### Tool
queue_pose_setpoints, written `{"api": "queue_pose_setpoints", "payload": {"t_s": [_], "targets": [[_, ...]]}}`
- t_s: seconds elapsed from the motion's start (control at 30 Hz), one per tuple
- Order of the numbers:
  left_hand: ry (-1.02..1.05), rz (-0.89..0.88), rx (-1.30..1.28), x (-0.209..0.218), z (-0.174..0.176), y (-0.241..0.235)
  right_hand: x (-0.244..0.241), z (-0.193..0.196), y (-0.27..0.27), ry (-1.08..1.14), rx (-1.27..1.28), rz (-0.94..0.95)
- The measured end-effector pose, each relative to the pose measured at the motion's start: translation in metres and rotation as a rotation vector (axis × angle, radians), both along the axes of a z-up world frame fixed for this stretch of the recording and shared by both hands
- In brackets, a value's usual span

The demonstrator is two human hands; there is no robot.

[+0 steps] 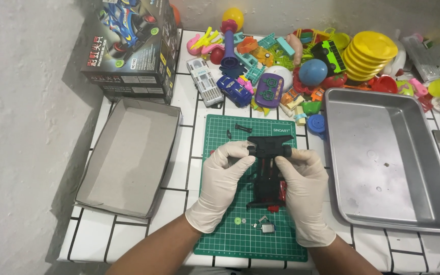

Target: Assembling a model toy car by attaching plastic components, gears, and batteries on a cutting mat.

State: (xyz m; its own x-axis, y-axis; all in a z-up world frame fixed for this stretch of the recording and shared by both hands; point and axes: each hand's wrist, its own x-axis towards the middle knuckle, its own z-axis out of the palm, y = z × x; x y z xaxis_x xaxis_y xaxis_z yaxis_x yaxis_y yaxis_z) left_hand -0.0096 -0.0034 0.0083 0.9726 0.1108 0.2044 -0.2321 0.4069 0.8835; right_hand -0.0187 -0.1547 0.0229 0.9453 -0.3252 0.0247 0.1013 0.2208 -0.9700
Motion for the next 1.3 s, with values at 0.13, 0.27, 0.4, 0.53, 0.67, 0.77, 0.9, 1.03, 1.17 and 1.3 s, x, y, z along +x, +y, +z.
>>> {"api": "queue_pose_setpoints", "payload": {"t_s": [0.13, 0.27, 0.4, 0.53, 0.67, 0.77, 0.9, 1.03, 1.17, 1.3], "targets": [[-0.017, -0.005, -0.037, -0.001, -0.001, 0.0, 0.0, -0.001, 0.0, 0.013, 0.031, -0.007], [-0.038, -0.009, -0.039, 0.0, -0.001, 0.0, 0.001, -0.004, 0.001, 0.013, 0.042, 0.012], [-0.022, 0.003, -0.02, 0.001, -0.002, -0.001, 0.002, -0.009, 0.0, -0.027, 0.029, 0.024], [0.044, 0.046, 0.068, -0.002, 0.008, -0.002, 0.002, 0.006, 0.007, 0.078, -0.095, -0.013], [0.144, -0.101, 0.134, 0.001, -0.012, -0.007, 0.003, 0.0, 0.003, 0.043, -0.073, -0.033], [0.175, -0.13, 0.231, 0.002, -0.017, -0.007, 0.004, -0.004, 0.002, 0.012, -0.075, -0.022], [0.158, -0.085, 0.283, -0.001, -0.012, -0.005, -0.001, 0.018, 0.009, -0.08, -0.128, -0.01], [0.146, -0.065, 0.273, -0.002, -0.011, -0.007, 0.001, 0.0, -0.002, -0.043, -0.183, -0.016], [0.15, -0.057, 0.285, -0.004, -0.006, -0.005, 0.002, -0.005, -0.005, -0.062, -0.254, -0.05], [0.148, -0.061, 0.289, -0.005, -0.004, -0.004, 0.003, -0.008, -0.006, -0.087, -0.281, -0.052]]}}
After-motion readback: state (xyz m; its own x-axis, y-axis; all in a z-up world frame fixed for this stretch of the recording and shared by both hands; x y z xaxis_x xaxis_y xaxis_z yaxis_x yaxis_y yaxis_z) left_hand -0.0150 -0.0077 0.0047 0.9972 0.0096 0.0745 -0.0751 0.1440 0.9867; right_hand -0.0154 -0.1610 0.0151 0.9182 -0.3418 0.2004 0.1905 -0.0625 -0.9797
